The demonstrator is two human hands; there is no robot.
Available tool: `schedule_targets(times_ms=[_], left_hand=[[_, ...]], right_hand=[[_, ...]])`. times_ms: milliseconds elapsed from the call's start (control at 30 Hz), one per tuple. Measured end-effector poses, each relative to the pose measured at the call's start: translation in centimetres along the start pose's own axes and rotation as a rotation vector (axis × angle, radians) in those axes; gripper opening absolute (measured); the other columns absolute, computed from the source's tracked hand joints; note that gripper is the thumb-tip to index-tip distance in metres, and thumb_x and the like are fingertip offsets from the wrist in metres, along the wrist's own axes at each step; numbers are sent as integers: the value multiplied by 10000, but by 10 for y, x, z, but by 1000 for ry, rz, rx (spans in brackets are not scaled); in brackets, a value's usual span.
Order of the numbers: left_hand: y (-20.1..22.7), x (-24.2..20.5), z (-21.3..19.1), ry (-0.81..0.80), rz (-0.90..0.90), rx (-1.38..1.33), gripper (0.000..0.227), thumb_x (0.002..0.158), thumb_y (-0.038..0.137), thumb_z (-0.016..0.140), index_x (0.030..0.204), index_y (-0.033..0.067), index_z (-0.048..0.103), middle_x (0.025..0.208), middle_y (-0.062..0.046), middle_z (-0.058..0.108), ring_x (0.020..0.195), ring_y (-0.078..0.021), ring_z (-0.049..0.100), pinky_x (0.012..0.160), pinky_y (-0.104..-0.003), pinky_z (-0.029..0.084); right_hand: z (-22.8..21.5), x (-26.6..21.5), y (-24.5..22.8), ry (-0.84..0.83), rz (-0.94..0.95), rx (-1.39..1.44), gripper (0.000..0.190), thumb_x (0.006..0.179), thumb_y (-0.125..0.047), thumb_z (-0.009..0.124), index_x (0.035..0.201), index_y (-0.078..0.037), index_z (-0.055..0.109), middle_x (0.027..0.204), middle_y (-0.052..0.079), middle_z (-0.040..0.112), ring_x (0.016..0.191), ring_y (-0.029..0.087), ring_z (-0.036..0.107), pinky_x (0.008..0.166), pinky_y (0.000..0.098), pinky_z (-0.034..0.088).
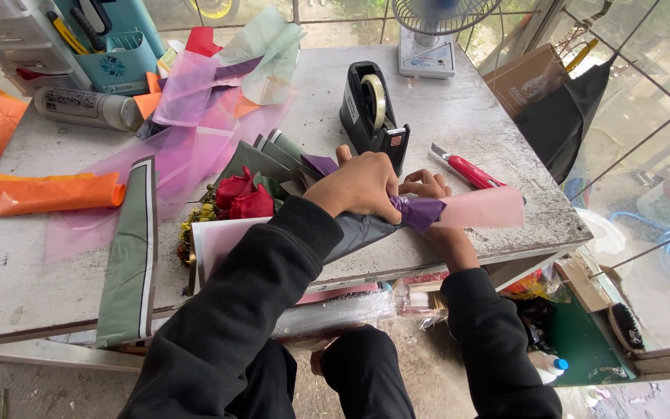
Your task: The person wraps a bouquet of red roses and yellow filler flowers with black, pink, and purple paper. They secure the layers using a tape dispenser and a red utility knife, then adjust the wrapping to finalize the bouquet.
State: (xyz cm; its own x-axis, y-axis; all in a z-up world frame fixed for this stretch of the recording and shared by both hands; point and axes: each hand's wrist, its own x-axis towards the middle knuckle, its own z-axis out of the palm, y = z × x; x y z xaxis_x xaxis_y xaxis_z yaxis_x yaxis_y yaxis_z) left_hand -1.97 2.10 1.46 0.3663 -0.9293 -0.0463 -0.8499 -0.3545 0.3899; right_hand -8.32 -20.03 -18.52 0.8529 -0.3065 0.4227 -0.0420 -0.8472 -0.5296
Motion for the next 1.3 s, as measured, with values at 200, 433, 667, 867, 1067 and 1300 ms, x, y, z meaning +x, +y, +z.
schedule_targets(times_ms=[200,433,667,867,1067,1300], left_hand=[[-12,6,1,61,16,-39,119,659,286,766,744,214,806,567,20,681,669,-245,671,814,-420,252],[1,-16,-20,80,33,-17,146,690,294,765,780,195,823,600,-7,703,692,-233,684,842,-450,275],[8,-19,-17,60,68,9,161,714,339,787,714,179,805,544,-11,649,608,-194,642,823,-458,263],[12,-24,-20,101,70,42,115,703,323,787,692,209,788,513,47,638,585,-179,634,802,-436,269],[17,-26,-15,72,48,-7,120,679,320,793,640,210,768,472,60,603,546,-178,621,770,-398,296],[35,-39,-22,63,82,-56,146,695,277,781,571,208,745,425,25,584,478,-155,581,675,-346,407]], right_hand=[[-43,-39,-93,-59,138,277,249,890,-205,754,1120,-126,696,898,135,603,867,300,585,840,480,450],[-72,-93,-133,36,189,386,218,916,-280,802,971,-69,804,667,40,533,641,119,423,608,302,377],[-87,-120,-194,229,317,557,181,875,-181,850,1009,-63,820,602,80,626,618,95,505,642,251,456],[-75,-132,-204,500,215,510,333,919,-114,817,1178,-27,626,897,156,756,737,134,536,758,299,442],[-73,-133,-223,536,298,460,457,953,-152,777,1265,-54,459,959,98,771,763,125,500,781,282,404],[-87,-128,-238,511,344,520,543,951,-105,763,1339,-22,391,914,128,747,754,132,473,747,276,373]])
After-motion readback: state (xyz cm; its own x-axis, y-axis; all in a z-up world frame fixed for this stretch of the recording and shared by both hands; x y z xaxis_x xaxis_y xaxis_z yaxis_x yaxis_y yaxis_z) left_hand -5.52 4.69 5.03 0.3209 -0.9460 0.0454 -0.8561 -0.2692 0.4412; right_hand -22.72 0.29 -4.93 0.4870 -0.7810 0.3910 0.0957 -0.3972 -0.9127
